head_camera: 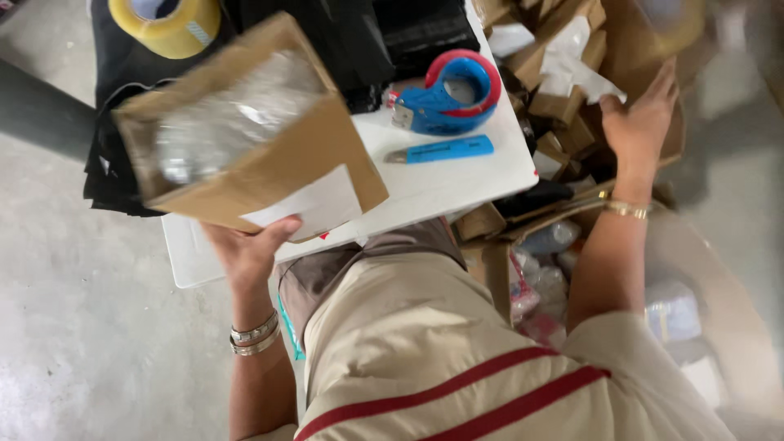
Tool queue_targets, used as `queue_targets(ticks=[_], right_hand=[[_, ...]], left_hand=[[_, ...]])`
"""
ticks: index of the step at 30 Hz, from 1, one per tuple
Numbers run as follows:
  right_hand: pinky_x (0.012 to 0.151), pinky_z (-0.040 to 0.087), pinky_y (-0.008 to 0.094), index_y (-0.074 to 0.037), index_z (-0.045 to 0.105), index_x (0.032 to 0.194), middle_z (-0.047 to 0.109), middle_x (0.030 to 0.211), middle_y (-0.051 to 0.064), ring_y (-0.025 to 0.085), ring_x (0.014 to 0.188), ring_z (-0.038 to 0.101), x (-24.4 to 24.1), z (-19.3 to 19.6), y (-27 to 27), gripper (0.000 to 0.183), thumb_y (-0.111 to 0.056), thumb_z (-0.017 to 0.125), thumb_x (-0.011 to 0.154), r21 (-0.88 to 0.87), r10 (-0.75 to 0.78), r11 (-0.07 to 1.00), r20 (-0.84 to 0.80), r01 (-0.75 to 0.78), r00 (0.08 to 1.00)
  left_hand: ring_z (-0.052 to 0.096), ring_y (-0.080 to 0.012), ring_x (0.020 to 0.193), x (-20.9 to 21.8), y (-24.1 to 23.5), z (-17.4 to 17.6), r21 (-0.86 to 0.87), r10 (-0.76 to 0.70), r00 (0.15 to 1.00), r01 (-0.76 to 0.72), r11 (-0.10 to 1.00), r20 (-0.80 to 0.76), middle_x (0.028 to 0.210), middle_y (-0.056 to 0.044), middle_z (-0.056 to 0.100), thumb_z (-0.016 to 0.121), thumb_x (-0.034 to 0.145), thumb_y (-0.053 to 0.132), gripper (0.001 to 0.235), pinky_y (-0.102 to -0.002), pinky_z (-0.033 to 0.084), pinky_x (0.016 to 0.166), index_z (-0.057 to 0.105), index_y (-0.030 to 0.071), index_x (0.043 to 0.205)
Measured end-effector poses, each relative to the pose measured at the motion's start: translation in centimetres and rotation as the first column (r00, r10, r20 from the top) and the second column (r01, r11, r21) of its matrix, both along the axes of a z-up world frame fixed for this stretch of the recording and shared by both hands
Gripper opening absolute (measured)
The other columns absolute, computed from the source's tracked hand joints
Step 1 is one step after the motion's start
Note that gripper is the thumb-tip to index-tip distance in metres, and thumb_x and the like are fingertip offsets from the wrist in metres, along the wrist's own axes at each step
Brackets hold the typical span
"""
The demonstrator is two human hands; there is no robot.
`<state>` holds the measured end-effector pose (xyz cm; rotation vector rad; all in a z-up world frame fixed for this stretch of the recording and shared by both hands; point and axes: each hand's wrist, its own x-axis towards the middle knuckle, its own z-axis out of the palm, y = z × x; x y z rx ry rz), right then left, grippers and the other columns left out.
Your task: The person packs items into black poly mailers, seals them, applies fragile tape, and then adheres shipping labels to the exterior.
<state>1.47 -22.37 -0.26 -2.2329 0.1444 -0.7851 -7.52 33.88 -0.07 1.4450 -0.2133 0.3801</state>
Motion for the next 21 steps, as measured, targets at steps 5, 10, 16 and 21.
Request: queue_targets(ticks=[5,10,16,21], right_hand=[[0.095,0.062,0.033,0.008,0.064,0.126,0.073,0.117,0.016,0.022,0.106,0.072,-2.1,3.5,7.4,0.022,0.005,0.064,0.105,0.32,0.328,0.876,0.15,-0.36,0.933],[0.095,0.058,0.029,0.003,0.069,0.115,0.074,0.111,0.011,0.015,0.103,0.071,-5.9,7.3,17.8,0.014,0.001,0.064,0.102,0.473,0.801,0.484,0.099,-0.736,0.591],[0.108,0.052,0.031,0.006,0.06,0.133,0.065,0.129,0.01,0.016,0.122,0.063,-6.8,6.0,26.7,0.034,0.002,0.067,0.1,0.464,0.866,0.379,0.128,-0.801,0.483],[0.109,0.05,0.031,0.005,0.052,0.136,0.065,0.125,0.01,0.016,0.119,0.063,-7.3,3.4,29.7,0.041,0.005,0.064,0.097,0.647,0.803,0.308,0.216,-0.698,0.555]], left_hand=[[0.06,-0.0211,0.122,-0.2,-2.2,0.1,0.182,0.146,0.989,-0.144,0.973,0.002,0.135,-0.013,0.058,0.101,0.073,0.024,0.099,-0.037,0.057,0.101,0.039,-0.005,0.144],[0.065,-0.0232,0.122,-0.6,-2.9,2.2,0.3,0.211,0.968,-0.164,0.94,-0.134,0.14,-0.02,0.065,0.098,0.072,0.043,0.105,-0.04,0.058,0.109,0.043,-0.003,0.149],[0.034,-0.0264,0.153,-0.1,-2.1,8.2,0.253,0.18,0.913,-0.284,0.925,0.365,0.169,-0.014,0.024,0.086,0.086,0.063,0.12,-0.042,0.034,0.128,0.011,0.011,0.164],[0.037,-0.029,0.148,1.6,-2.4,9.2,0.468,0.195,0.836,-0.463,0.753,0.513,0.163,-0.011,0.035,0.078,0.098,0.05,0.071,-0.042,0.04,0.121,0.053,0.01,0.151]])
